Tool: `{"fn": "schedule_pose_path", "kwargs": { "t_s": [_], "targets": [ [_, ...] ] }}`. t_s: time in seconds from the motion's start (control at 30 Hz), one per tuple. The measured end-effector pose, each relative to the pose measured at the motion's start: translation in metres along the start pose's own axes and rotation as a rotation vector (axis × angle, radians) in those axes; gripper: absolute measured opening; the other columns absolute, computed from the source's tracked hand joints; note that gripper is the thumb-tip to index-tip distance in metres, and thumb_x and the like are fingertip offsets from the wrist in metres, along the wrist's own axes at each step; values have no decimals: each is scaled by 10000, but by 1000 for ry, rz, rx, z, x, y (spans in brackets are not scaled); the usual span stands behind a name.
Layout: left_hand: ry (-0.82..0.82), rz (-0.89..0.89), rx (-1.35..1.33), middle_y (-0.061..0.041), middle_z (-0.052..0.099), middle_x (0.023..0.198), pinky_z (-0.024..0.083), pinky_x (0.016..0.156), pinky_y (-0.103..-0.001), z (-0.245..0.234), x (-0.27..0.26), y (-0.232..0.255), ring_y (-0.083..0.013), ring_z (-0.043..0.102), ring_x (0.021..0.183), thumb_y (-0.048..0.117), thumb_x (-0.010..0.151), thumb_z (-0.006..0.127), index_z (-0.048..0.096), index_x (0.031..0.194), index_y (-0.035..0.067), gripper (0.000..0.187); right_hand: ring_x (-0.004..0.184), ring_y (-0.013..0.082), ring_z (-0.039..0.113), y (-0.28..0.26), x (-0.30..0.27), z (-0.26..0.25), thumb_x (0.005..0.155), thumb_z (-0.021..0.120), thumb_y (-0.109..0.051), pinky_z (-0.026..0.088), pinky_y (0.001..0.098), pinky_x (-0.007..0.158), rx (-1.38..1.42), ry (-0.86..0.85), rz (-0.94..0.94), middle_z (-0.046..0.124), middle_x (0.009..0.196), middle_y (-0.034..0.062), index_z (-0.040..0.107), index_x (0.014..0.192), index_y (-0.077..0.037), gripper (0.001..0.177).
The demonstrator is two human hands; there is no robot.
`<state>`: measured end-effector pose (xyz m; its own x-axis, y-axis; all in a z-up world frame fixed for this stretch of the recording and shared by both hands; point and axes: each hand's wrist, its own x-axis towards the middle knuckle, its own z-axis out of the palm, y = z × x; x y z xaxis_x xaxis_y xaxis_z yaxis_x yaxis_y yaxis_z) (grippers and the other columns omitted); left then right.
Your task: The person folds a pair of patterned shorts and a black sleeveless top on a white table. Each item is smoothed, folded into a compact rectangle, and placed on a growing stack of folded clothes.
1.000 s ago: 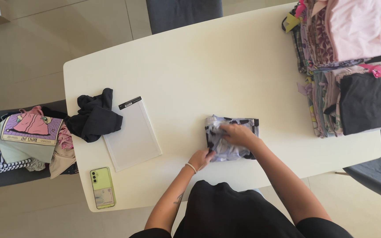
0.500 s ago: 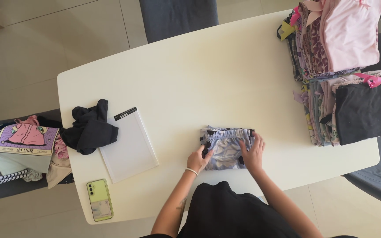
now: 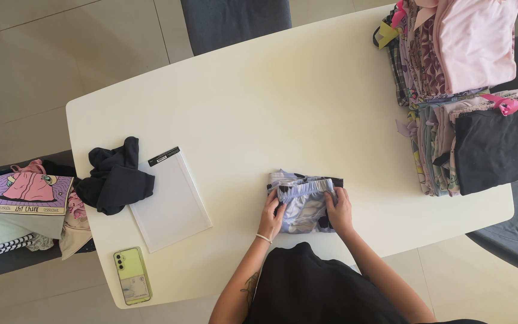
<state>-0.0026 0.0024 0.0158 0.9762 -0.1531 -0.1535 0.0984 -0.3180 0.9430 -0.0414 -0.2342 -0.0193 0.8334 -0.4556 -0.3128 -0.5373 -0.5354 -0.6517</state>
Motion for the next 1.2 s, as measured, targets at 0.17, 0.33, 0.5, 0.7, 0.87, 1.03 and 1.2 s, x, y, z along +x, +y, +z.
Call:
{"fn": "schedule_pose_path", "kwargs": {
  "t_s": [0.17,0.33,0.5,0.7,0.87,1.03,1.2],
  "targets": [
    [-254,-258,-466,-239,496,1504,313,1193,-486,-8,3,12,-351,416,1426,136,977,593,597,1366,-18,419,1192,396,592,-26,-16,-15,1090,500,-290,497,533,974,135,58,-51,607,1261,111,524,1186,-147,174],
    [-281,-308,-624,-26,666,953,483,873,-314,5,3,-30,-130,595,927,59,763,635,687,961,77,206,1258,385,534,-31,-13,-23,920,581,-253,447,503,1044,245,-73,32,562,1321,142,455,1295,-165,405],
    [-469,-283,-697,6,573,706,474,674,-263,7,-13,-31,-133,566,689,-98,601,583,566,750,91,241,1486,396,300,-49,-10,-52,614,602,-227,247,570,1202,359,-244,-81,432,1586,99,306,1484,-159,922],
    [-678,-330,-689,21,508,609,335,575,-176,-8,-18,6,-66,439,588,-122,674,543,567,692,72,196,1486,442,248,-38,-5,-68,476,561,-330,295,665,1111,101,-507,-135,349,1619,10,367,1558,-322,1100],
    [-677,-346,-698,27,511,597,334,563,-164,-9,-21,-7,-53,440,571,-125,714,565,573,688,72,199,1387,540,335,-25,-10,-68,505,631,-414,328,738,1037,137,-600,-284,350,1599,76,621,1365,-264,873],
    [-604,-369,-699,-42,624,660,441,630,-213,-21,-16,17,-107,554,628,-127,708,556,633,803,55,219,992,297,629,4,-21,-64,551,648,-49,460,443,895,533,-646,-50,669,1027,121,704,985,-55,438],
    [-338,-341,-726,-79,685,960,522,882,-316,-25,3,27,-170,635,935,-77,780,602,593,1043,85,309,867,200,623,-6,-13,-61,780,716,-43,503,363,808,636,-438,53,646,870,60,658,1161,-81,388]
  ]
}}
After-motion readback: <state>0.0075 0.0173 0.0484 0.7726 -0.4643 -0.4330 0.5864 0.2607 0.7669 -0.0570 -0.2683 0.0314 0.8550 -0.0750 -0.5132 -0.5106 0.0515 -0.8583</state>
